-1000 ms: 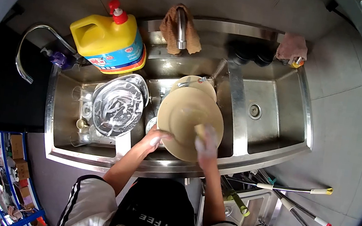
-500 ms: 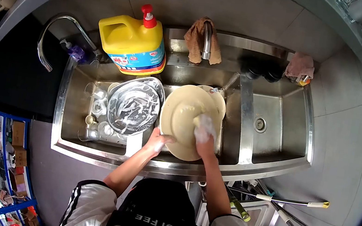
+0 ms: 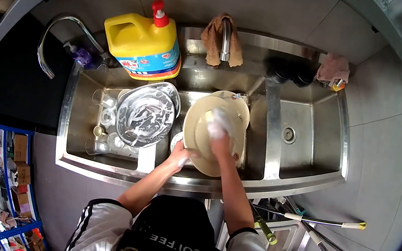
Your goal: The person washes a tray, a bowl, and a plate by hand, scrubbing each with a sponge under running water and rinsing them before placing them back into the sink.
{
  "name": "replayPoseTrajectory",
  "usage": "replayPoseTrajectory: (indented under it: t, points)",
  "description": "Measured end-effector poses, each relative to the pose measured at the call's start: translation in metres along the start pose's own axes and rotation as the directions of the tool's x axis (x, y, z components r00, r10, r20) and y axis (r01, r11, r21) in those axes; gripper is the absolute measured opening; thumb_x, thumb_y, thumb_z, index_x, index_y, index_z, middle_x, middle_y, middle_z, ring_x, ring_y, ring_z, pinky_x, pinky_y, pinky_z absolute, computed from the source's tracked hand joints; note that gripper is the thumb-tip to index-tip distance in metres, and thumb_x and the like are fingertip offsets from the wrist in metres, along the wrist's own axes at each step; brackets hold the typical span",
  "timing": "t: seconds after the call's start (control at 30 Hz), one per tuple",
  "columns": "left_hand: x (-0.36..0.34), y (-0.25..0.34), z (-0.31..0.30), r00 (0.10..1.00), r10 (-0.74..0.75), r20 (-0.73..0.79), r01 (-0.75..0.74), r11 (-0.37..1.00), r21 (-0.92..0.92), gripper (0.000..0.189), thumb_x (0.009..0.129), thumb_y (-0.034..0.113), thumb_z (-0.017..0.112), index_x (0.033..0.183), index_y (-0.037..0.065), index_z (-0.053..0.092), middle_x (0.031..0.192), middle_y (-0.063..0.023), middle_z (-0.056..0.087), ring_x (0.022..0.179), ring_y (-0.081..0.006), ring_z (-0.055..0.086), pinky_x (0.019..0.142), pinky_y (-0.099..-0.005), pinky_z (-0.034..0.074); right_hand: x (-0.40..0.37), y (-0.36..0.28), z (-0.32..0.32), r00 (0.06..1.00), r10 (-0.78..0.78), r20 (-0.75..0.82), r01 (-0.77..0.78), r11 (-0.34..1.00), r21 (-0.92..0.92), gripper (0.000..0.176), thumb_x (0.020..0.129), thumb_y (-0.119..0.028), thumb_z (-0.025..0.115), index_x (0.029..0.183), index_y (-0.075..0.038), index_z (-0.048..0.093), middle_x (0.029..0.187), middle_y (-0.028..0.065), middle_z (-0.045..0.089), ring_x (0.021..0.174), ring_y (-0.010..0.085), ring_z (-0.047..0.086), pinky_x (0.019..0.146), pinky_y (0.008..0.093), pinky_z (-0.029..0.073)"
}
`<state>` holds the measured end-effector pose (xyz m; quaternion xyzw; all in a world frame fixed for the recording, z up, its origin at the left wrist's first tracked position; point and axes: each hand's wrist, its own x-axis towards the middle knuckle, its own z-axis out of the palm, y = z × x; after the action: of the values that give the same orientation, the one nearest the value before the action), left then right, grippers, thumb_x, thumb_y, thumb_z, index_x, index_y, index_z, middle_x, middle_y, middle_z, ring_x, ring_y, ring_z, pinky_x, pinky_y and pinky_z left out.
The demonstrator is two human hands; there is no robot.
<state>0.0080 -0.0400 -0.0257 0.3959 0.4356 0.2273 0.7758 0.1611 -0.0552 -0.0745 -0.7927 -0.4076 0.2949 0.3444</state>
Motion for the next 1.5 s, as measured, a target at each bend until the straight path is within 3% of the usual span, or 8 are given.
replayPoseTrajectory:
  t: [0.07,0.23,0.37,0.5,0.73,0.9,1.03,1.5]
  points:
    - [0.001,0.004,-0.001,0.999,0.002,-0.047,-0.005,0.998,-0.06,0.037,0.056,-0.009,0.051,0.093,-0.004,0.053,0.081,-0.0129,0.059,0.072,-0.02,0.057,0.064,-0.0267,0.044,-0.014,0.007,0.01,0.787,-0.611,-0.089,0.613,0.79,0.003,0.023,0.073,-0.005,0.05,0.096,-0.004,0.054,0.092,0.0208,0.055,0.09,0.0355,0.051,0.077,0.0414,0.041]
    - [-0.007,0.003,-0.001,0.998,0.06,-0.007,-0.06,0.997,0.058,0.041,0.055,-0.01,0.05,0.096,-0.004,0.052,0.084,-0.0126,0.059,0.075,-0.0189,0.056,0.066,-0.0274,0.045,-0.008,0.072,0.012,0.689,-0.717,-0.106,0.557,0.617,-0.557,0.037,0.071,-0.002,0.05,0.108,-0.003,0.047,0.1,0.0219,0.051,0.093,0.0351,0.05,0.082,0.0397,0.04]
    - [0.005,0.004,0.006,0.999,0.049,0.01,-0.049,0.997,0.061,0.04,0.056,-0.009,0.051,0.095,-0.005,0.052,0.081,-0.012,0.059,0.073,-0.0178,0.056,0.064,-0.0264,0.044,0.004,0.023,0.017,0.968,-0.241,-0.066,0.244,0.969,0.048,0.037,0.072,-0.003,0.046,0.108,0.0,0.047,0.102,0.0225,0.05,0.095,0.0355,0.048,0.084,0.0408,0.038]
    - [0.0,0.01,-0.003,1.0,-0.006,-0.007,0.006,1.0,0.015,0.037,0.055,-0.009,0.051,0.092,-0.004,0.053,0.077,-0.0107,0.058,0.069,-0.017,0.055,0.061,-0.0251,0.043,-0.019,0.025,0.0,0.702,-0.691,-0.17,0.641,0.718,-0.269,0.045,0.066,-0.001,0.052,0.11,0.001,0.046,0.109,0.0207,0.047,0.099,0.0369,0.045,0.086,0.0399,0.037]
    - [0.004,0.008,0.006,1.0,-0.015,-0.02,0.016,0.999,0.035,0.032,0.053,-0.008,0.049,0.085,-0.006,0.055,0.075,-0.0121,0.059,0.066,-0.0191,0.056,0.06,-0.0267,0.043,0.001,0.001,0.003,0.947,-0.319,0.046,0.315,0.946,0.077,0.031,0.074,0.0,0.044,0.103,0.005,0.048,0.106,0.0194,0.05,0.096,0.0384,0.048,0.085,0.0392,0.039]
    - [-0.006,0.017,0.001,0.999,0.021,-0.034,-0.025,0.993,-0.114,0.036,0.053,-0.009,0.05,0.089,-0.007,0.054,0.076,-0.0122,0.059,0.066,-0.019,0.056,0.061,-0.0264,0.043,-0.014,0.027,-0.014,0.678,-0.67,-0.302,0.633,0.741,-0.223,0.026,0.072,-0.002,0.048,0.098,-0.003,0.053,0.087,0.0198,0.056,0.084,0.0367,0.053,0.074,0.0414,0.043]
    - [-0.004,0.011,0.009,0.999,0.008,0.034,-0.011,0.997,0.071,0.037,0.053,-0.009,0.051,0.089,-0.007,0.053,0.071,-0.0125,0.058,0.064,-0.0193,0.056,0.06,-0.027,0.044,0.016,0.019,0.003,0.923,-0.348,-0.165,0.362,0.93,0.062,0.029,0.071,-0.002,0.048,0.1,-0.003,0.05,0.087,0.0195,0.056,0.083,0.0366,0.053,0.073,0.0418,0.043]
    - [-0.012,0.01,0.007,0.996,-0.053,-0.067,0.047,0.996,-0.08,0.036,0.056,-0.008,0.049,0.092,-0.004,0.052,0.073,-0.0091,0.057,0.064,-0.0158,0.054,0.057,-0.025,0.042,-0.004,0.008,-0.017,0.908,-0.327,-0.261,0.311,0.945,-0.103,0.024,0.068,-0.002,0.051,0.091,-0.002,0.057,0.088,0.0218,0.056,0.084,0.0361,0.054,0.073,0.0413,0.044]
